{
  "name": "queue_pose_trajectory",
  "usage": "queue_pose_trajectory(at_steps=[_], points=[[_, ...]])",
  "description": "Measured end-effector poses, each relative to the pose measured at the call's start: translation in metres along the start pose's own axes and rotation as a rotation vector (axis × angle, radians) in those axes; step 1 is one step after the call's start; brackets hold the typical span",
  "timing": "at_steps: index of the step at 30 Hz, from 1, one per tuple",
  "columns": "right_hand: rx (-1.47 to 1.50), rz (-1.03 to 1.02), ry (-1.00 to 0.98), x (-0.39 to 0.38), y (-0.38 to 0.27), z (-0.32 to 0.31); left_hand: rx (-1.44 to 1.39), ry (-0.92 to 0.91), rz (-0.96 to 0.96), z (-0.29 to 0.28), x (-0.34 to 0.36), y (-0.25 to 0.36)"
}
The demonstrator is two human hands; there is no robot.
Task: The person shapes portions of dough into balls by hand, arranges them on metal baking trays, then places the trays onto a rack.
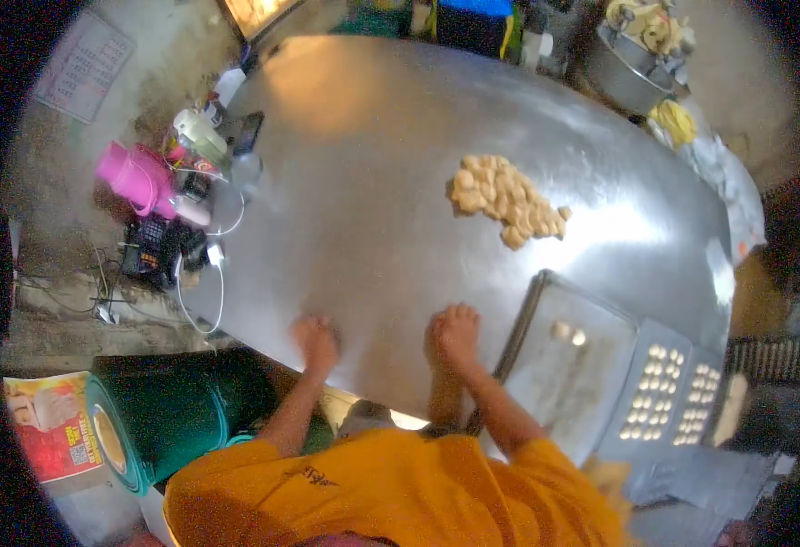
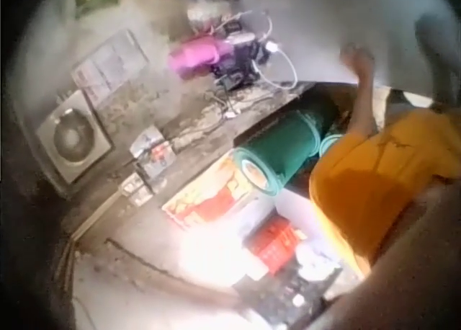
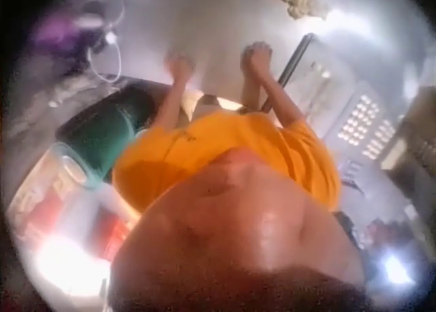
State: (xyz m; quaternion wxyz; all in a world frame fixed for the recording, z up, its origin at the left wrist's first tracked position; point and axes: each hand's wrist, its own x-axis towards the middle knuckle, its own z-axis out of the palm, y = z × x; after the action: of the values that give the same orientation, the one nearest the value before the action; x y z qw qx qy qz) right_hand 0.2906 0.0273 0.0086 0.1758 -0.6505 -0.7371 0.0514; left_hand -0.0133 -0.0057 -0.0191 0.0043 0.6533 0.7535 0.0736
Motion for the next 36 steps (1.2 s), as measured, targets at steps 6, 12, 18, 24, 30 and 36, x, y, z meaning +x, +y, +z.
queue_pose_trajectory(at_steps=[6, 12, 18, 24, 30, 36], points=[[0.068, -0.122, 0.085, 0.095, -0.016, -0.012, -0.243, 0.077, 0.032, -0.024, 0.142, 0.005], [0.252, -0.043, -0.089, -0.003, 0.007, -0.013, -0.518, -0.111, -0.106, -0.027, 0.03, 0.004], [1.649, 0.807, -0.622, 0.019, -0.096, -0.054, -1.086, 0.102, -0.119, -0.121, 0.009, 0.171], [1.429, 0.746, -0.611, 0.015, -0.1, -0.076, -1.094, 0.139, 0.039, -0.1, 0.025, 0.148], [0.685, 0.451, -0.006, 0.012, -0.011, -0.07, -1.269, -0.096, -0.731, 0.03, 0.053, -0.021], [0.028, -0.136, 0.124, 0.044, 0.03, 0.001, -0.088, 0.099, 0.288, 0.006, 0.085, 0.032]])
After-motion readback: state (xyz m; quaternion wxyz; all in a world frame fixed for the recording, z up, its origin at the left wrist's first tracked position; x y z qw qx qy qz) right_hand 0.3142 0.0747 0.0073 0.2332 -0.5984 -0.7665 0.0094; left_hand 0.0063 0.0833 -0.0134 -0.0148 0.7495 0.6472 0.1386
